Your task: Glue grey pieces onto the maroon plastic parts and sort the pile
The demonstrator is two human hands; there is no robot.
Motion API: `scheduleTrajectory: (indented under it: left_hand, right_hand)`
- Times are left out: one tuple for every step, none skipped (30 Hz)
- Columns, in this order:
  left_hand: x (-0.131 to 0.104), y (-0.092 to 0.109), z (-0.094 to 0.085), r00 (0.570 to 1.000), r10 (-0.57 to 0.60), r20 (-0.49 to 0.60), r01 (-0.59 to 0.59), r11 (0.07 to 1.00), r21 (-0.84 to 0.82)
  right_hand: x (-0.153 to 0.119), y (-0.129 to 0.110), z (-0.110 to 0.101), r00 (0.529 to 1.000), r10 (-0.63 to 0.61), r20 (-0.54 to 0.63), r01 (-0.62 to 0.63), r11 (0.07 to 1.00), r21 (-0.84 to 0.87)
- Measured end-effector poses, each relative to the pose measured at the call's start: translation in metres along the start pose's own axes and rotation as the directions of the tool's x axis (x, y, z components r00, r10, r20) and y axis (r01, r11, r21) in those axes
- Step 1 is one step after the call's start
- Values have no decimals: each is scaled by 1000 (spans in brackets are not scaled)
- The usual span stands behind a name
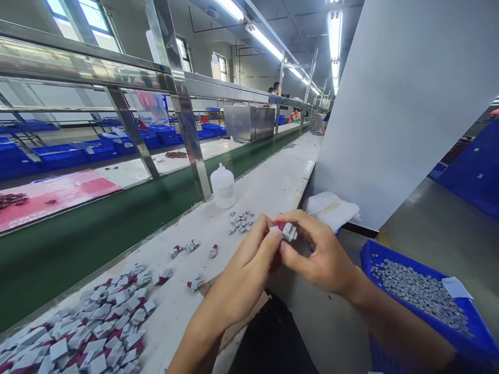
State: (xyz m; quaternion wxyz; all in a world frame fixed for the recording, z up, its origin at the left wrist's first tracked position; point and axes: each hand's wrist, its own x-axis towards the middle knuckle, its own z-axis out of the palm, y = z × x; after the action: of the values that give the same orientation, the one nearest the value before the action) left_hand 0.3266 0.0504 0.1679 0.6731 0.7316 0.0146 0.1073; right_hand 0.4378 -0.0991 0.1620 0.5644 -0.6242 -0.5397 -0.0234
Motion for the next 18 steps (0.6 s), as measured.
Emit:
scheduleTrajectory:
  left_hand:
    - [1,-1,6,999,-34,29,35,999,-24]
    - [1,-3,12,996,-57,62,61,997,-50]
    - [1,-4,18,992,-74,97,82,994,-73]
    - [0,-7,25,989,-82,124,94,991,-95]
    - [-3,-10,32,987,-81,139,98,988,-121]
    - [-7,-14,39,986,-81,143,102,984,-148]
    - [-13,-20,46,987,-84,138,107,980,-169]
    - [-22,-28,53,988,-91,124,113,976,-186]
    - [-33,-38,61,989,-105,108,124,973,-196]
    - [-45,-49,69,987,-130,98,148,969,-200]
    - [-59,-61,77,981,-171,93,187,962,-202]
    - [-75,-74,85,970,-226,90,240,949,-205]
    - [-91,-88,94,953,-289,88,302,928,-219]
    - [-109,-102,103,933,-350,86,360,901,-243]
    - [-127,-116,112,912,-404,75,409,872,-271]
    - [-145,-128,121,889,-454,63,450,841,-300]
    - [-163,-140,131,864,-501,59,490,807,-329]
    - [-182,-150,140,831,-552,69,537,766,-353]
  right_hand:
    - [-5,1,-2,1000,17,-2,-17,1000,9]
    - [-10,1,-6,999,33,-4,-33,999,22]
    - [-15,1,-9,999,44,-8,-43,998,34]
    - [-21,1,-13,999,49,-10,-48,998,34]
    - [-27,0,-17,999,47,-8,-47,999,25]
    - [-35,0,-20,999,43,8,-44,999,6]
    - [-43,-1,-23,998,47,38,-46,999,-19]
    - [-53,-1,-25,995,60,77,-57,998,-37]
    - [-63,-1,-25,989,83,124,-78,996,-42]
    - [-75,0,-25,976,116,184,-112,993,-32]
    - [-88,1,-22,955,157,252,-160,987,-9]
    - [-101,2,-18,926,204,319,-220,975,15]
    - [-116,4,-13,890,252,381,-285,958,31]
    - [-132,5,-7,841,308,445,-355,934,24]
    - [-148,7,0,778,368,509,-424,906,-7]
    - [-164,8,8,708,423,566,-482,875,-52]
    - [-181,8,15,631,471,617,-526,844,-105]
    - [-198,7,22,547,511,663,-560,812,-164]
